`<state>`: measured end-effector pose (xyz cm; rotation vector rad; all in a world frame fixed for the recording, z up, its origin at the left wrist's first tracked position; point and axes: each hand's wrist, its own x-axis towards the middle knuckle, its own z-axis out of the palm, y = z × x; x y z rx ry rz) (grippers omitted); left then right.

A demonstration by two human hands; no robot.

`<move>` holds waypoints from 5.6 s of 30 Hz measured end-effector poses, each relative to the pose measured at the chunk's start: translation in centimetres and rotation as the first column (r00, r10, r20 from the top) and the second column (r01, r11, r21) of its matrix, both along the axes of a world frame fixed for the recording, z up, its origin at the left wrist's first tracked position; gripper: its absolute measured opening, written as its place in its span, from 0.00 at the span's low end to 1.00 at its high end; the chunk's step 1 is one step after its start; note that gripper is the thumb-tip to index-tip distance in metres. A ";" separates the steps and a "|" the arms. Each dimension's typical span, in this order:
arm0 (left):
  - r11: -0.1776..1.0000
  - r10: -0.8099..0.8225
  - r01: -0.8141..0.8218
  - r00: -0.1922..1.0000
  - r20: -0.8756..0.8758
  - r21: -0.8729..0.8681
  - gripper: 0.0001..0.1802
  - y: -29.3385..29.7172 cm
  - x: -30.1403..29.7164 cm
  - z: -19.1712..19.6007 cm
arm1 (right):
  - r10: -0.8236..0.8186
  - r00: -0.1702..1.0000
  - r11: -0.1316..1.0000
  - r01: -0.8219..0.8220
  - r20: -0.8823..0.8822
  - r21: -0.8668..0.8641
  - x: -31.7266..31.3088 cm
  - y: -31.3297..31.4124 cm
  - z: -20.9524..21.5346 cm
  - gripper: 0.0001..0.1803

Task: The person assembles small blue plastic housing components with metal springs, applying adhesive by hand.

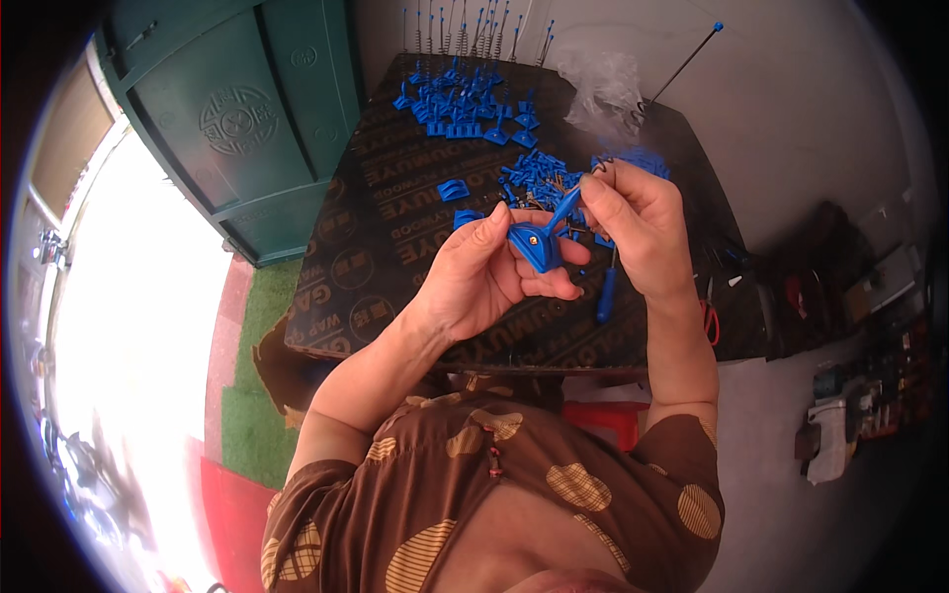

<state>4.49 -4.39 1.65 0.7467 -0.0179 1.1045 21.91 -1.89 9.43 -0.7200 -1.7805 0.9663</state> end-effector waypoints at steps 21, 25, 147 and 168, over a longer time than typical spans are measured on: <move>0.987 -0.145 0.150 0.985 0.095 -0.052 0.31 0.1 0.8 -0.6 | -0.005 0.998 0.996 -0.001 0.063 0.090 0.3 -1.4 0.0 0.09; 1.000 -0.010 0.011 0.998 0.065 -0.017 0.28 -0.4 1.2 -0.5 | -0.032 0.999 0.991 0.026 0.043 0.134 0.4 -1.3 -0.2 0.09; 0.856 0.516 -0.502 0.812 -0.272 0.127 0.26 -2.7 1.7 -1.2 | 0.067 0.997 0.998 -0.067 -0.038 -0.010 0.8 0.5 -2.9 0.08; 0.569 0.822 -0.712 0.512 -0.249 0.411 0.32 -2.6 2.3 -2.2 | 0.087 0.988 0.995 -0.092 -0.127 -0.031 1.0 0.3 -3.8 0.05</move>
